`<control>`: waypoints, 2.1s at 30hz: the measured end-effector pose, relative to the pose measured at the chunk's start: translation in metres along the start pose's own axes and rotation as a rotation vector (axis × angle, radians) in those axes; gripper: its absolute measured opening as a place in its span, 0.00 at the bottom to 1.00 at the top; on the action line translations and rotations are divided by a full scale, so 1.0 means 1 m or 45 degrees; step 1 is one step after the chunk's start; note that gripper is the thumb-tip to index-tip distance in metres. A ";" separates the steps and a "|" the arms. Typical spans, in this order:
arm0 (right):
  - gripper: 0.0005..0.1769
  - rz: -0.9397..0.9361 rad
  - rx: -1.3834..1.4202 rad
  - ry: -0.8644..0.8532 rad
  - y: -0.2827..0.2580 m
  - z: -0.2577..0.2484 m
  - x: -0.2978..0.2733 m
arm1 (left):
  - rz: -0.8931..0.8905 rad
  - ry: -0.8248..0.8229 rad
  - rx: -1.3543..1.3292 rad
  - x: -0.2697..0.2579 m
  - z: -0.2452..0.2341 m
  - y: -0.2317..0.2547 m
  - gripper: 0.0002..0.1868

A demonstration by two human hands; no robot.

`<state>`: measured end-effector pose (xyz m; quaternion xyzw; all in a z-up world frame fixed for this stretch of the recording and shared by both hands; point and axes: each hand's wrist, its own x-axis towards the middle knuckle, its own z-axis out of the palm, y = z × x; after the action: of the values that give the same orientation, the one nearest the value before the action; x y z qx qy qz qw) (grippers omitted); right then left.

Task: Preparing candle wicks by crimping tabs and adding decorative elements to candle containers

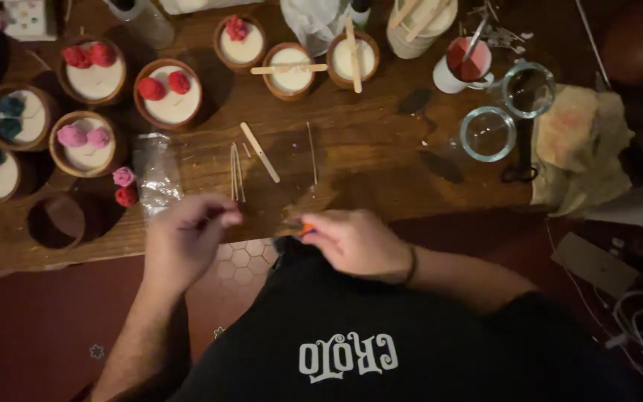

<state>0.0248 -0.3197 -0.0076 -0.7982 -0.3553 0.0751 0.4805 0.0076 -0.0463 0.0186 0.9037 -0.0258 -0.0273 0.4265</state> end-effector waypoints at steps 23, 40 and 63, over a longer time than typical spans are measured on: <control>0.09 -0.315 -1.109 -0.049 0.066 -0.013 0.056 | -0.511 -0.092 -1.598 0.003 -0.024 -0.034 0.36; 0.10 -0.353 0.108 0.359 -0.057 0.055 0.093 | -0.452 -0.221 -1.648 -0.004 -0.060 -0.052 0.45; 0.06 -0.674 -0.266 0.395 -0.077 0.091 0.140 | -0.260 -0.256 -1.551 -0.001 -0.074 -0.059 0.39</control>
<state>0.0479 -0.1427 0.0387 -0.7250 -0.4789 -0.2120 0.4473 0.0135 0.0480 0.0196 0.4894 0.0411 -0.1626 0.8558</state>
